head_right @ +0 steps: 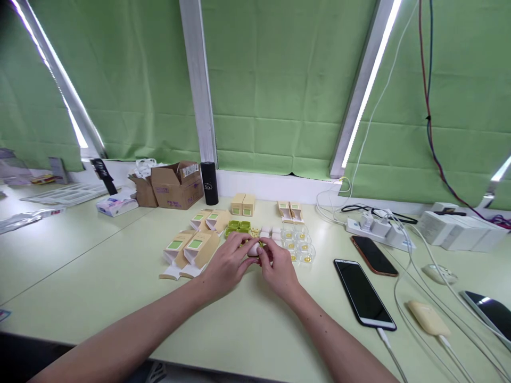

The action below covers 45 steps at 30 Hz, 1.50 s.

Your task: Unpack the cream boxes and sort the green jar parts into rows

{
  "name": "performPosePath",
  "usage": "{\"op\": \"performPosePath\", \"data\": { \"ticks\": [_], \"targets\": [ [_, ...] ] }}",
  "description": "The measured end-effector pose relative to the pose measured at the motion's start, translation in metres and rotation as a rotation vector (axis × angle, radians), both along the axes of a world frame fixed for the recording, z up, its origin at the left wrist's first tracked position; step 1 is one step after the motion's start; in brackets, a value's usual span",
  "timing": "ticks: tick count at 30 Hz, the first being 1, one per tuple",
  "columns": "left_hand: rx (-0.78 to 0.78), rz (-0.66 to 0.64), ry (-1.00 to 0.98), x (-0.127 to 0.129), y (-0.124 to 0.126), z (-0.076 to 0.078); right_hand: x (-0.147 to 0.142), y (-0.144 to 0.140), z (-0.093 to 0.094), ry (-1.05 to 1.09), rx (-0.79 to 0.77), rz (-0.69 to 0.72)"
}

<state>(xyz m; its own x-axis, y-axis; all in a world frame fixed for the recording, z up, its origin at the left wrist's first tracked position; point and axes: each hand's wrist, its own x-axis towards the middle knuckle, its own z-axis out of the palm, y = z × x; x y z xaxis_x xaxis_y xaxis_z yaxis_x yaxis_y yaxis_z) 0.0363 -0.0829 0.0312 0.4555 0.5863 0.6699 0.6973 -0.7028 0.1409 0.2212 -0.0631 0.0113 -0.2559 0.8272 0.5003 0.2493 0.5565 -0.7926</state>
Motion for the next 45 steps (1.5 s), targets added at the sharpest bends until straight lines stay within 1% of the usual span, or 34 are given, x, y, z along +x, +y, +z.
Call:
{"op": "performPosePath", "data": {
  "ticks": [9, 17, 23, 27, 31, 36, 41, 45],
  "targets": [
    [0.075, -0.007, 0.009, 0.0016, 0.0011, -0.0017, 0.0003, 0.0016, -0.0044, 0.024, 0.014, 0.034],
    [0.128, -0.005, 0.021, 0.0050, 0.0010, -0.0011, -0.0011, -0.0006, -0.0004, -0.051, 0.126, -0.022],
    [0.184, -0.010, 0.026, 0.0036, 0.0035, -0.0040, -0.0029, -0.0004, -0.0033, -0.051, 0.142, -0.032],
    [0.220, -0.031, 0.010, 0.0030, 0.0040, -0.0047, -0.0026, -0.0005, -0.0046, -0.091, 0.206, -0.053],
    [0.215, -0.032, 0.005, 0.0039, 0.0035, -0.0052, -0.0026, -0.0019, -0.0029, -0.121, 0.248, -0.075],
    [0.169, -0.020, 0.005, 0.0057, 0.0029, -0.0067, -0.0044, -0.0001, -0.0033, -0.147, 0.252, -0.082],
    [0.144, 0.002, 0.028, 0.0062, 0.0026, -0.0069, -0.0057, 0.0022, -0.0037, -0.164, 0.232, -0.106],
    [0.127, 0.026, 0.060, 0.0069, 0.0025, -0.0068, -0.0063, 0.0009, -0.0020, -0.150, 0.164, -0.082]
  ]
}}
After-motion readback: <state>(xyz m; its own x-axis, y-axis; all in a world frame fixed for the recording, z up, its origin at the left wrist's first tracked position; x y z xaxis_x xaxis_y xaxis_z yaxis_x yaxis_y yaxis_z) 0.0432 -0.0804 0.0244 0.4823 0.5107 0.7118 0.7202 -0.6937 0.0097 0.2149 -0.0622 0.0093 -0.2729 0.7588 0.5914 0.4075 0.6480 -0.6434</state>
